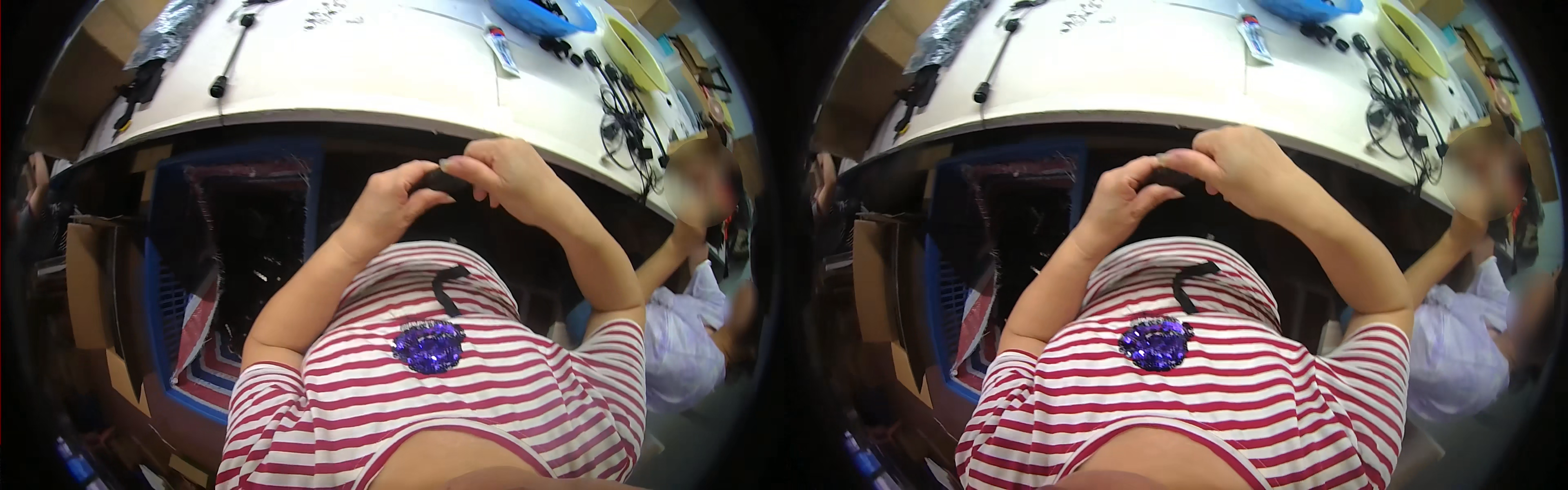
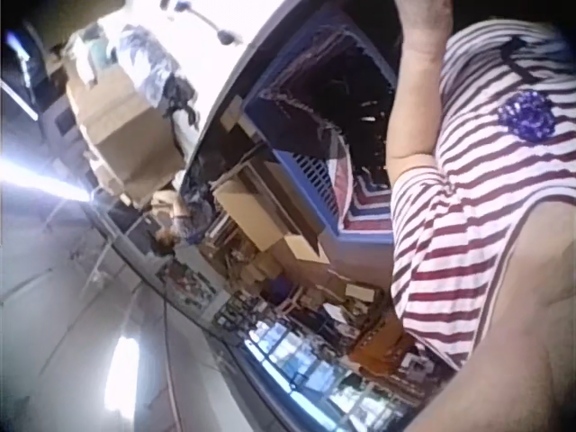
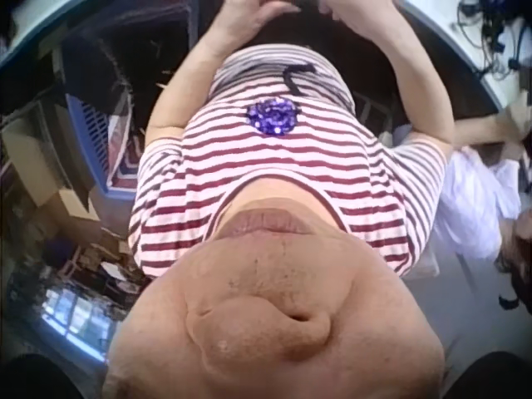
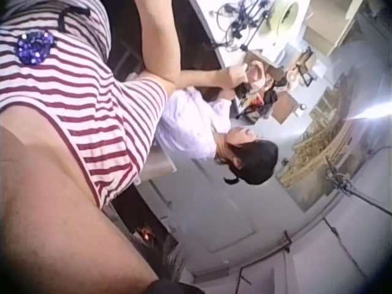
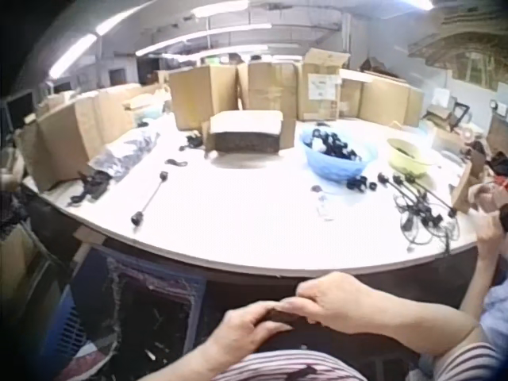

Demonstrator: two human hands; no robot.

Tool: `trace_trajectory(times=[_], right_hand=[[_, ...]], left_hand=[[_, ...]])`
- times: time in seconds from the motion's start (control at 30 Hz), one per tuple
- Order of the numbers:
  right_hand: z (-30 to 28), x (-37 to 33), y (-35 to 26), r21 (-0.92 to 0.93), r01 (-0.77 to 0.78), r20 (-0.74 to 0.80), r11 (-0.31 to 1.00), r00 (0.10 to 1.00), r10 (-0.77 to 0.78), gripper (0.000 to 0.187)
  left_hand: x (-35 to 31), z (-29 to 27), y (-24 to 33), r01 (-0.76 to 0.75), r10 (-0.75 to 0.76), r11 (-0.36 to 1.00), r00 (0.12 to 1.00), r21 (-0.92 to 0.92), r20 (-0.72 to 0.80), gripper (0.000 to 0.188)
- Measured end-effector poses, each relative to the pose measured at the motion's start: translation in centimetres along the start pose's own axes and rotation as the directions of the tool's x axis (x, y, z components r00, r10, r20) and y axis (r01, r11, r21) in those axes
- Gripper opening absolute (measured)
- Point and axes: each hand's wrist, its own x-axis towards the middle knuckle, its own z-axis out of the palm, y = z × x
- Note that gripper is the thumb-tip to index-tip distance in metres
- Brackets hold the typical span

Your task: The person assembles small electronic components at a workbench. They apply adhesive to a small black cylindrical housing, insert a white connector, and then handle a bundle of black cables, separating and arranging them on the table.

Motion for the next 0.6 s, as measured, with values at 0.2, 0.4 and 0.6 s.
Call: trace_trajectory(times=[0.2, 0.4, 0.6], right_hand=[[0.1, 0.0, 0.3, -0.022, 0.04, -0.003, 0.999, 0.999, -0.04, 0.033], [0.8, -0.4, 0.4, -0.018, 0.286, -0.257, 0.958, 0.925, -0.281, 0.043], [0.6, 0.1, 1.2, 0.129, 0.131, -0.113, 0.983, 0.987, -0.116, 0.029]], left_hand=[[0.0, -0.4, -0.2, -0.036, 0.033, 0.995, 0.999, 0.093, 0.032, 0.028], [0.4, -0.8, 0.7, 0.065, -0.069, 0.996, 0.996, 0.058, 0.061, 0.025], [0.4, 0.1, -0.4, -0.163, 0.18, 0.975, 0.978, 0.149, -0.105, 0.029]])
